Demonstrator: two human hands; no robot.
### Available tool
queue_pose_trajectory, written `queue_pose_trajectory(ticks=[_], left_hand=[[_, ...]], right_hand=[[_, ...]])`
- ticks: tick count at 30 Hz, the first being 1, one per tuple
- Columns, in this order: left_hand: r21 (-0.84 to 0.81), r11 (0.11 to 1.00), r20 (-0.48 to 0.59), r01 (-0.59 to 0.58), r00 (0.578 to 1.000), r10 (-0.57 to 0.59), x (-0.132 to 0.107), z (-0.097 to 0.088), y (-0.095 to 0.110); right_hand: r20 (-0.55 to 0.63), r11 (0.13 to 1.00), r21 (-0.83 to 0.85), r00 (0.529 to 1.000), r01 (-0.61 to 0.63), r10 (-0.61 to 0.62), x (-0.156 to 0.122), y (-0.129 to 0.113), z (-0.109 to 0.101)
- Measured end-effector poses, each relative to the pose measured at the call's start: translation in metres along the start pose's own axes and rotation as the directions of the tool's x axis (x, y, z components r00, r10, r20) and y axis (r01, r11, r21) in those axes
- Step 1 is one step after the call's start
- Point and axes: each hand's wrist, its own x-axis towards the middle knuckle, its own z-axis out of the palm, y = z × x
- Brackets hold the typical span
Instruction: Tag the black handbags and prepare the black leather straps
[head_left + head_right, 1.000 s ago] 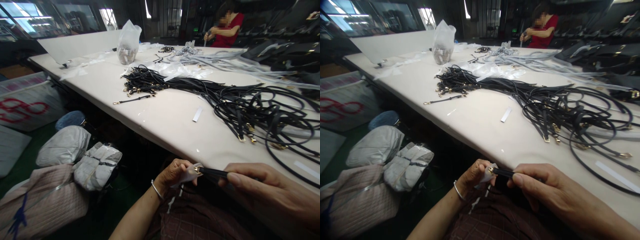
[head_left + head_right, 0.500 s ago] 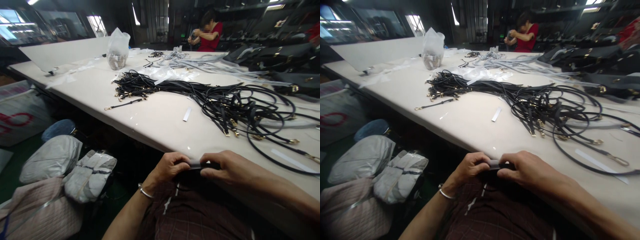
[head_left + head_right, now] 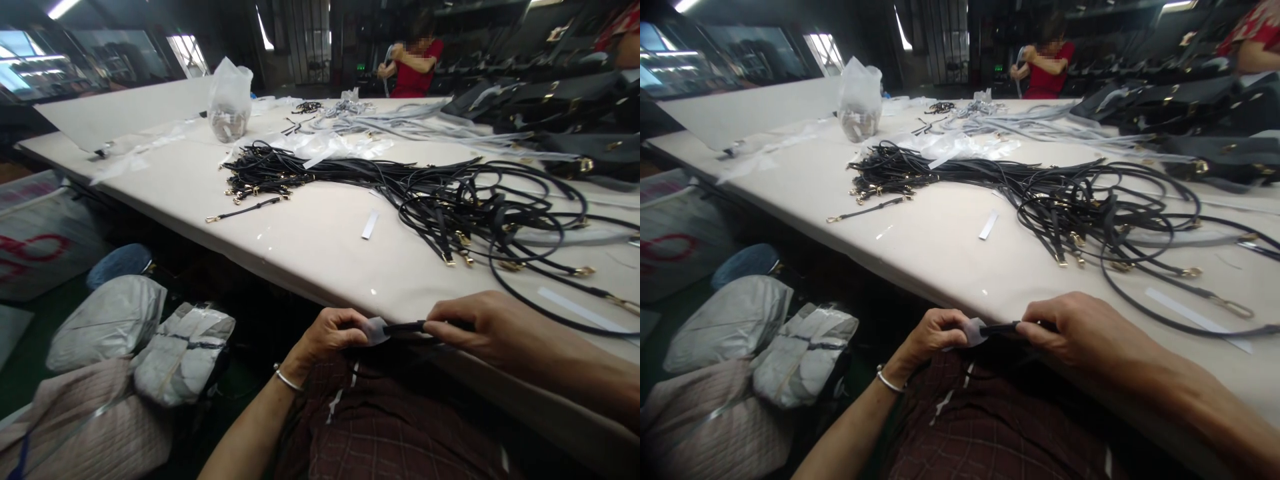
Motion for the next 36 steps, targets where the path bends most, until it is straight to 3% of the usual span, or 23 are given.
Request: queue_pose_trajectory(ticks=[3, 7, 10, 12, 14, 16, 18, 20, 22, 24, 26, 27, 29, 31, 33, 36], left_hand=[[0.000, 1.000, 0.038, -0.015, 0.999, 0.015, 0.003, 0.003, -0.002], [0.126, 0.989, 0.057, -0.081, 0.996, 0.074, 0.007, 0.011, 0.001], [0.221, 0.963, 0.068, -0.154, 0.987, 0.143, 0.009, 0.018, 0.003], [0.291, 0.926, 0.074, -0.242, 0.970, 0.231, 0.011, 0.019, 0.001], [0.424, 0.823, 0.069, -0.379, 0.919, 0.388, 0.012, 0.017, -0.005], [0.602, 0.624, 0.095, -0.497, 0.821, 0.563, 0.014, 0.012, -0.013], [0.723, 0.423, 0.160, -0.546, 0.728, 0.667, 0.015, 0.008, -0.021], [0.755, 0.349, 0.195, -0.555, 0.699, 0.688, 0.016, 0.007, -0.025], [0.714, 0.430, 0.184, -0.553, 0.740, 0.647, 0.016, 0.009, -0.024], [0.612, 0.622, 0.140, -0.489, 0.841, 0.522, 0.014, 0.014, -0.019], [0.451, 0.833, 0.097, -0.320, 0.946, 0.311, 0.012, 0.021, -0.013], [0.356, 0.911, 0.080, -0.209, 0.978, 0.193, 0.011, 0.024, -0.010], [0.176, 0.984, 0.053, -0.009, 0.999, -0.001, 0.010, 0.029, -0.007], [0.046, 0.995, 0.027, 0.091, 0.995, -0.092, 0.010, 0.028, -0.006], [-0.037, 0.994, 0.006, 0.103, 0.995, -0.103, 0.010, 0.023, -0.007], [-0.079, 0.993, -0.001, 0.089, 0.996, -0.089, 0.010, 0.012, -0.008]], right_hand=[[-0.025, 0.981, -0.196, 1.000, 0.013, -0.018, -0.001, -0.012, 0.003], [-0.033, 0.938, -0.345, 0.999, 0.005, -0.017, 0.004, -0.029, 0.013], [-0.008, 0.952, -0.302, 0.999, 0.044, -0.049, 0.011, -0.035, 0.019], [0.045, 0.988, -0.134, 0.996, 0.077, -0.071, 0.014, -0.031, 0.018], [0.151, 0.991, 0.121, 0.986, 0.053, -0.071, 0.015, -0.018, 0.014], [0.286, 0.934, 0.354, 0.957, -0.054, -0.053, 0.014, -0.001, 0.009], [0.382, 0.861, 0.479, 0.924, -0.171, -0.029, 0.013, 0.014, 0.008], [0.373, 0.831, 0.517, 0.928, -0.205, -0.003, 0.012, 0.023, 0.010], [0.283, 0.865, 0.477, 0.959, -0.156, 0.017, 0.011, 0.025, 0.017], [0.169, 0.942, 0.332, 0.986, -0.055, -0.002, 0.010, 0.019, 0.025], [0.064, 0.992, 0.112, 0.996, 0.060, -0.068, 0.010, 0.009, 0.034], [0.016, 0.995, 0.004, 0.994, 0.104, -0.104, 0.010, 0.005, 0.038], [-0.070, 0.980, -0.119, 0.984, 0.157, -0.166, 0.009, -0.002, 0.041], [-0.104, 0.980, -0.079, 0.977, 0.180, -0.188, 0.009, -0.003, 0.039], [-0.044, 0.984, 0.110, 0.990, 0.140, -0.136, 0.009, 0.003, 0.031], [0.152, 0.911, 0.411, 0.988, -0.028, -0.038, 0.007, 0.018, 0.020]])
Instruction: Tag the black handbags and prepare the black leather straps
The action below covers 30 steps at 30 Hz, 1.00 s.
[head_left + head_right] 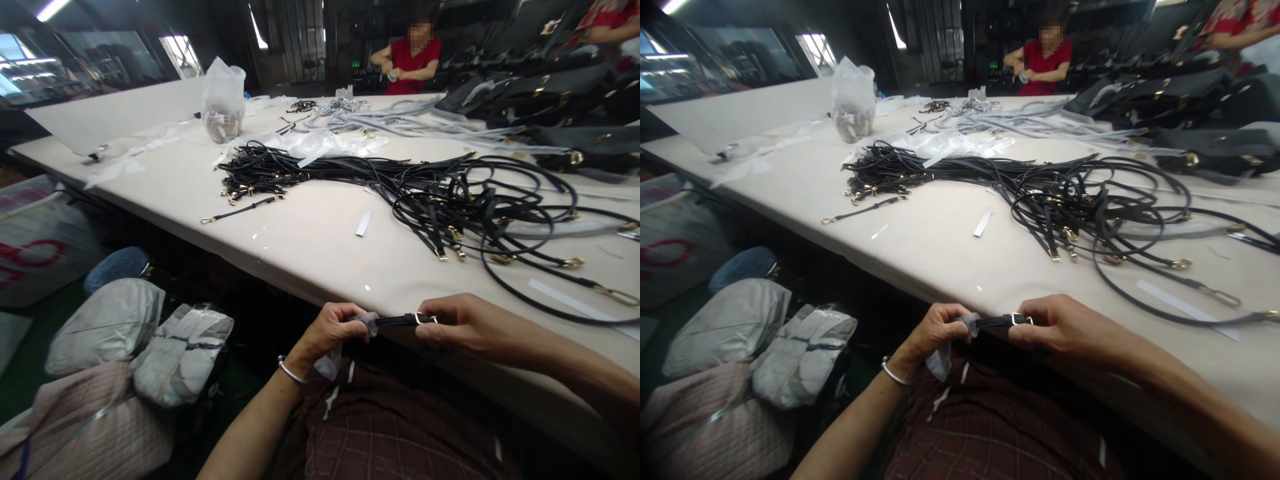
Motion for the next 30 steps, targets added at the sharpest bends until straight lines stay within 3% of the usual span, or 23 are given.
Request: queue_pose_trajectory(ticks=[4, 7, 10, 13, 15, 17, 19, 22, 25, 27, 30], left_hand=[[0.115, 0.993, -0.013, -0.020, 1.000, 0.021, -0.002, -0.002, 0.002], [0.173, 0.983, 0.007, -0.068, 0.998, 0.067, -0.004, 0.006, 0.006], [0.132, 0.990, 0.050, -0.048, 0.998, 0.041, -0.003, 0.014, 0.010], [0.026, 0.999, 0.098, 0.030, 0.995, -0.033, -0.001, 0.017, 0.012], [-0.032, 0.997, 0.106, 0.067, 0.992, -0.064, 0.001, 0.015, 0.011], [-0.061, 0.995, 0.104, 0.073, 0.992, -0.066, 0.003, 0.012, 0.009], [-0.078, 0.993, 0.112, 0.084, 0.991, -0.075, 0.004, 0.008, 0.007], [-0.097, 0.987, 0.126, 0.126, 0.985, -0.114, 0.002, 0.007, 0.004], [-0.077, 0.990, 0.114, 0.122, 0.987, -0.113, 0.000, 0.013, 0.007], [-0.043, 0.996, 0.075, 0.074, 0.995, -0.071, -0.001, 0.018, 0.010], [0.052, 0.998, -0.022, -0.042, 0.999, 0.043, -0.001, 0.024, 0.012]], right_hand=[[0.042, 0.976, 0.217, 0.999, -0.029, 0.020, -0.003, 0.009, -0.003], [0.048, 0.960, 0.276, 0.999, -0.035, 0.023, -0.003, 0.006, 0.003], [0.060, 0.956, 0.293, 0.998, -0.033, 0.016, -0.002, 0.000, 0.010], [-0.089, 0.993, 0.046, 0.991, 0.105, -0.100, -0.003, -0.005, 0.019], [-0.216, 0.963, -0.193, 0.950, 0.186, -0.226, -0.005, -0.007, 0.025], [-0.267, 0.938, -0.299, 0.928, 0.175, -0.258, -0.009, -0.009, 0.027], [-0.236, 0.962, -0.251, 0.957, 0.104, -0.165, -0.012, -0.011, 0.024], [-0.124, 0.999, -0.040, 0.992, -0.010, 0.005, -0.016, -0.016, 0.017], [-0.041, 0.994, 0.107, 0.998, -0.037, 0.042, -0.016, -0.019, 0.015], [-0.050, 0.991, 0.118, 0.997, -0.058, 0.065, -0.016, -0.020, 0.017], [-0.157, 0.994, 0.042, 0.982, -0.101, 0.106, -0.015, -0.019, 0.020]])
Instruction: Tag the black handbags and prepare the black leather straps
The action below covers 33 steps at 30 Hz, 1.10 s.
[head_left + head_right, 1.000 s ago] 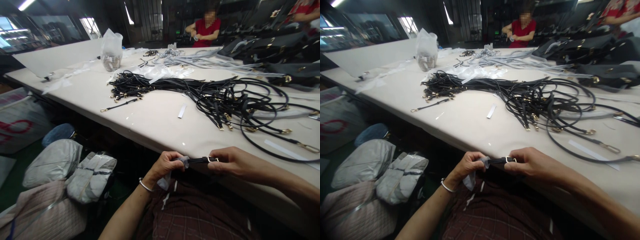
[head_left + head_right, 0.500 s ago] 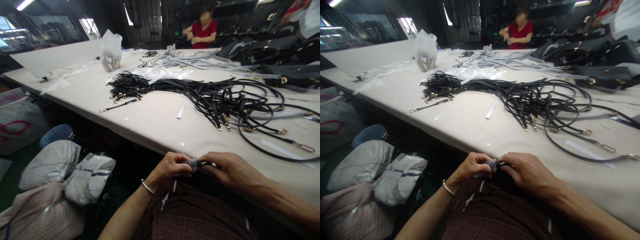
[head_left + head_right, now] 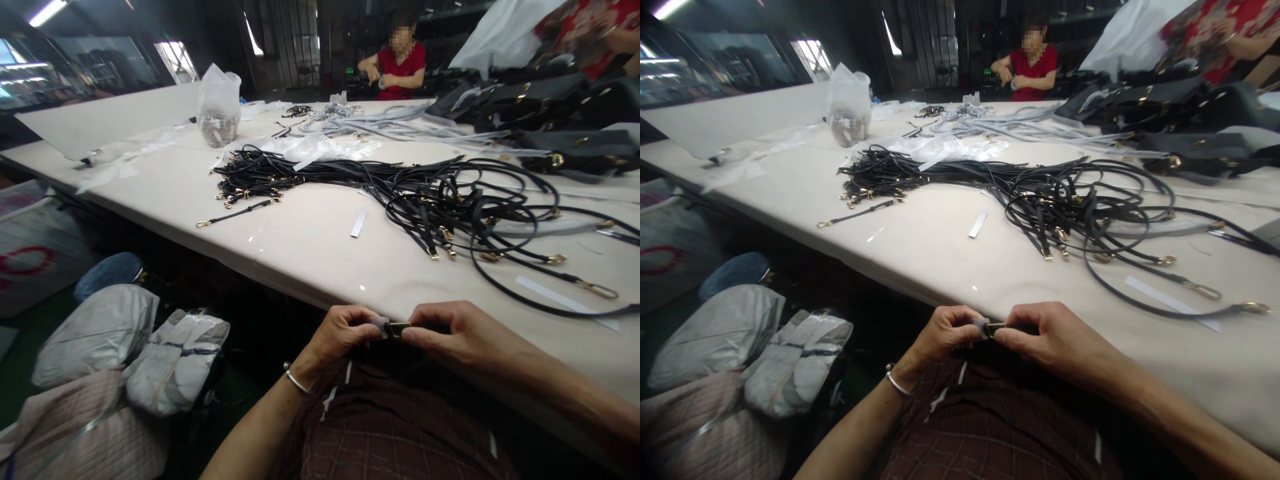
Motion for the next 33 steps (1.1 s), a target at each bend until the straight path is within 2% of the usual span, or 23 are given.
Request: queue_pose_trajectory(ticks=[2, 4, 7, 9, 11, 13, 16, 18, 20, 21, 23, 25, 27, 29, 31, 32, 33], left_hand=[[0.070, 0.995, -0.047, -0.069, 0.996, 0.073, 0.000, 0.002, 0.000], [0.107, 0.990, -0.058, -0.092, 0.993, 0.098, -0.001, 0.003, -0.002], [0.063, 0.998, -0.009, -0.021, 1.000, 0.021, -0.002, 0.001, -0.004], [-0.007, 0.998, 0.076, 0.067, 0.995, -0.067, -0.002, -0.003, -0.005], [-0.079, 0.986, 0.176, 0.150, 0.975, -0.134, -0.001, -0.010, -0.007], [-0.144, 0.965, 0.263, 0.222, 0.948, -0.179, 0.001, -0.016, -0.009], [-0.183, 0.949, 0.321, 0.255, 0.928, -0.188, 0.004, -0.018, -0.010], [-0.121, 0.981, 0.246, 0.152, 0.962, -0.118, 0.004, -0.013, -0.009], [0.065, 0.995, 0.086, -0.081, 0.993, 0.075, 0.002, -0.006, -0.008], [0.195, 0.959, 0.027, -0.205, 0.979, 0.204, 0.000, -0.003, -0.007], [0.433, 0.819, 0.008, -0.377, 0.910, 0.415, -0.003, 0.001, -0.007], [0.553, 0.709, 0.051, -0.437, 0.867, 0.495, -0.005, 0.001, -0.008], [0.569, 0.693, 0.074, -0.442, 0.867, 0.492, -0.005, -0.002, -0.009], [0.516, 0.751, 0.091, -0.412, 0.898, 0.430, -0.004, -0.004, -0.010], [0.427, 0.853, 0.092, -0.301, 0.952, 0.290, -0.001, -0.006, -0.013], [0.373, 0.903, 0.079, -0.211, 0.977, 0.196, 0.001, -0.006, -0.015], [0.315, 0.943, 0.062, -0.110, 0.993, 0.096, 0.003, -0.007, -0.016]], right_hand=[[-0.050, 0.997, -0.077, 0.999, 0.015, -0.019, 0.001, 0.000, 0.001], [-0.065, 0.992, -0.117, 0.996, 0.046, -0.054, 0.002, 0.001, 0.000], [-0.056, 0.992, -0.095, 0.994, 0.084, -0.090, 0.001, 0.000, 0.000], [-0.041, 0.993, -0.064, 0.994, 0.102, -0.104, 0.000, 0.000, 0.002], [-0.013, 0.993, 0.006, 0.993, 0.114, -0.114, 0.000, 0.000, 0.004], [0.028, 0.986, 0.150, 0.996, 0.080, -0.085, 0.001, 0.002, 0.007], [0.086, 0.904, 0.427, 0.996, -0.029, -0.008, 0.006, 0.010, 0.011], [0.096, 0.804, 0.592, 0.995, -0.063, 0.007, 0.010, 0.017, 0.014], [0.102, 0.701, 0.709, 0.995, -0.080, 0.011, 0.013, 0.025, 0.018], [0.106, 0.659, 0.747, 0.994, -0.089, 0.014, 0.014, 0.028, 0.021], [0.120, 0.610, 0.785, 0.992, -0.112, 0.027, 0.015, 0.034, 0.026], [0.141, 0.611, 0.780, 0.989, -0.136, 0.039, 0.015, 0.037, 0.031], [0.147, 0.688, 0.710, 0.987, -0.147, 0.060, 0.014, 0.038, 0.033], [0.063, 0.857, 0.506, 0.995, -0.094, 0.072, 0.010, 0.036, 0.031], [-0.064, 0.990, 0.134, 0.998, 0.031, -0.022, 0.005, 0.034, 0.027], [-0.108, 0.991, -0.084, 0.987, 0.107, -0.116, 0.003, 0.032, 0.025], [-0.116, 0.939, -0.291, 0.968, 0.181, -0.223, 0.000, 0.031, 0.023]])
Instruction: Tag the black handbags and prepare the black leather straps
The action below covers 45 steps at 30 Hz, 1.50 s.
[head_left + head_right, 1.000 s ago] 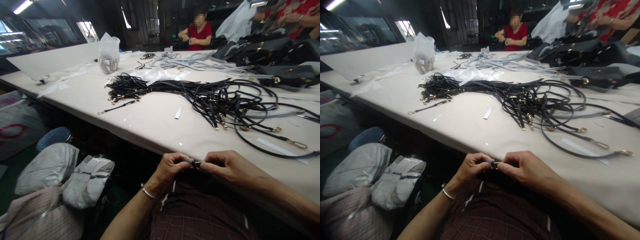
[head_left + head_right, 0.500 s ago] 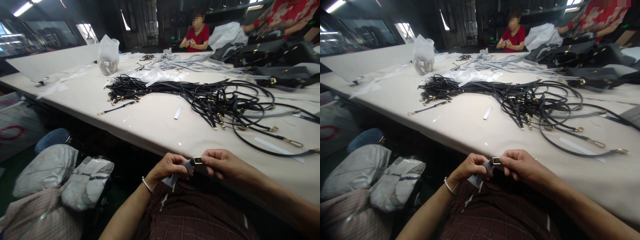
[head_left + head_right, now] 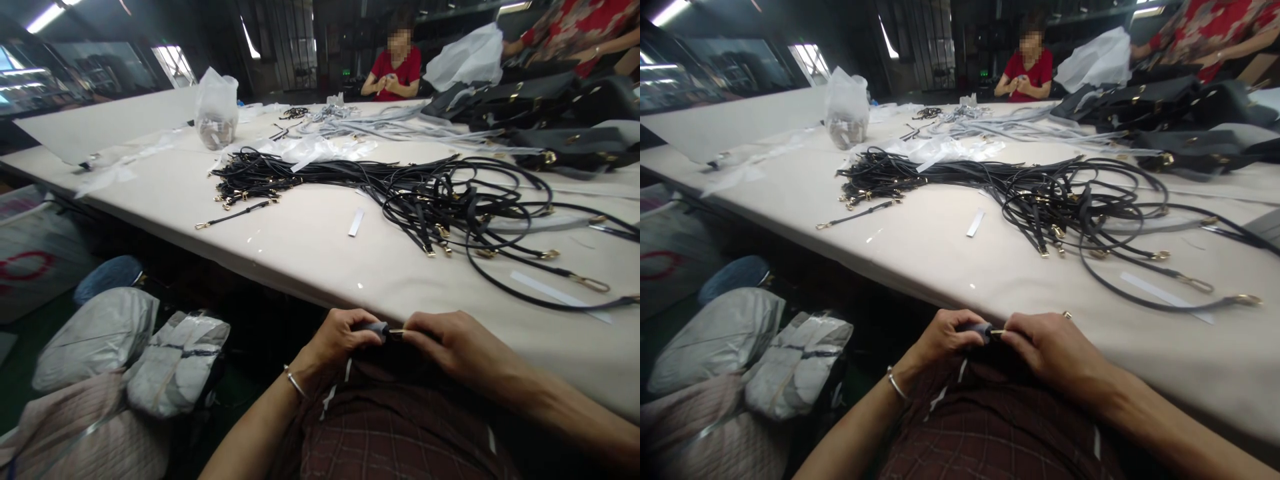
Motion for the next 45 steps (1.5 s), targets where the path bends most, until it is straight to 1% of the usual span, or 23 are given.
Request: queue_pose_trajectory(ticks=[2, 4, 6, 8, 10, 11, 12, 13, 15, 16, 17, 18, 20, 22, 25, 28, 30, 31, 33, 37, 40, 42, 45], left_hand=[[-0.117, 0.977, 0.059, 0.176, 0.984, -0.170, 0.004, -0.002, -0.005], [-0.179, 0.942, 0.166, 0.283, 0.953, -0.254, 0.007, -0.006, -0.009], [-0.206, 0.917, 0.313, 0.341, 0.911, -0.268, 0.010, -0.011, -0.012], [-0.225, 0.893, 0.466, 0.391, 0.848, -0.254, 0.011, -0.014, -0.012], [-0.232, 0.868, 0.570, 0.439, 0.784, -0.244, 0.010, -0.013, -0.009], [-0.234, 0.861, 0.586, 0.452, 0.772, -0.246, 0.009, -0.011, -0.007], [-0.234, 0.865, 0.567, 0.445, 0.785, -0.250, 0.008, -0.008, -0.004], [-0.225, 0.885, 0.512, 0.409, 0.822, -0.249, 0.007, -0.005, -0.001], [-0.139, 0.960, 0.333, 0.244, 0.924, -0.187, 0.004, 0.000, 0.005], [-0.059, 0.990, 0.240, 0.132, 0.964, -0.114, 0.004, 0.002, 0.008], [0.034, 0.999, 0.166, 0.016, 0.986, -0.022, 0.003, 0.003, 0.010], [0.122, 0.989, 0.115, -0.089, 0.991, 0.075, 0.002, 0.004, 0.012], [0.245, 0.940, 0.084, -0.238, 0.971, 0.224, 0.001, 0.005, 0.015], [0.313, 0.896, 0.105, -0.314, 0.949, 0.296, 0.001, 0.004, 0.015], [0.375, 0.834, 0.152, -0.405, 0.914, 0.376, 0.003, 0.002, 0.012], [0.505, 0.693, 0.076, -0.514, 0.827, 0.557, 0.003, 0.000, 0.009], [0.638, 0.580, -0.009, -0.505, 0.749, 0.662, 0.000, 0.002, 0.009], [0.693, 0.543, -0.042, -0.474, 0.725, 0.687, -0.003, 0.004, 0.009], [0.741, 0.531, -0.091, -0.410, 0.723, 0.685, -0.008, 0.009, 0.009], [0.653, 0.674, -0.161, -0.346, 0.806, 0.570, -0.014, 0.018, 0.010], [0.573, 0.786, -0.228, -0.233, 0.876, 0.426, -0.016, 0.020, 0.014], [0.559, 0.814, -0.257, -0.158, 0.900, 0.351, -0.017, 0.020, 0.016], [0.609, 0.783, -0.230, -0.125, 0.918, 0.325, -0.017, 0.022, 0.018]], right_hand=[[0.004, 0.934, -0.306, 0.981, 0.187, -0.195, -0.003, -0.001, -0.003], [0.043, 0.824, -0.465, 0.938, 0.323, -0.343, -0.004, -0.002, -0.004], [0.060, 0.744, -0.523, 0.889, 0.415, -0.454, -0.005, -0.003, -0.004], [0.056, 0.705, -0.530, 0.849, 0.471, -0.525, -0.005, -0.005, -0.004], [0.043, 0.729, -0.498, 0.853, 0.470, -0.520, -0.004, -0.007, -0.004], [0.028, 0.770, -0.463, 0.875, 0.440, -0.483, -0.004, -0.009, -0.004], [0.011, 0.827, -0.405, 0.906, 0.390, -0.422, -0.003, -0.010, -0.004], [-0.001, 0.894, -0.315, 0.942, 0.317, -0.334, -0.001, -0.011, -0.003], [0.021, 0.994, -0.045, 0.994, 0.104, -0.103, 0.002, -0.010, -0.002], [0.063, 0.993, 0.115, 0.998, -0.024, 0.017, 0.004, -0.008, 0.000], [0.123, 0.952, 0.269, 0.986, -0.146, 0.116, 0.006, -0.006, 0.002], [0.186, 0.882, 0.403, 0.965, -0.244, 0.183, 0.007, -0.003, 0.005], [0.298, 0.728, 0.592, 0.933, -0.346, 0.201, 0.009, 0.003, 0.011], [0.377, 0.632, 0.690, 0.921, -0.352, 0.101, 0.008, 0.006, 0.016], [0.441, 0.577, 0.748, 0.895, -0.327, -0.064, 0.006, 0.001, 0.019], [0.402, 0.535, 0.785, 0.914, -0.312, -0.056, 0.005, -0.005, 0.019], [0.343, 0.515, 0.802, 0.939, -0.303, 0.017, 0.006, -0.006, 0.022], [0.320, 0.510, 0.806, 0.946, -0.299, 0.048, 0.007, -0.004, 0.024], [0.287, 0.519, 0.804, 0.954, -0.290, 0.089, 0.008, -0.001, 0.028], [0.226, 0.578, 0.778, 0.968, -0.248, 0.112, 0.012, 0.006, 0.036], [0.192, 0.644, 0.732, 0.974, -0.223, 0.119, 0.014, 0.005, 0.037], [0.173, 0.700, 0.679, 0.975, -0.222, 0.141, 0.013, 0.002, 0.036], [0.132, 0.785, 0.579, 0.975, -0.220, 0.177, 0.010, -0.003, 0.035]])
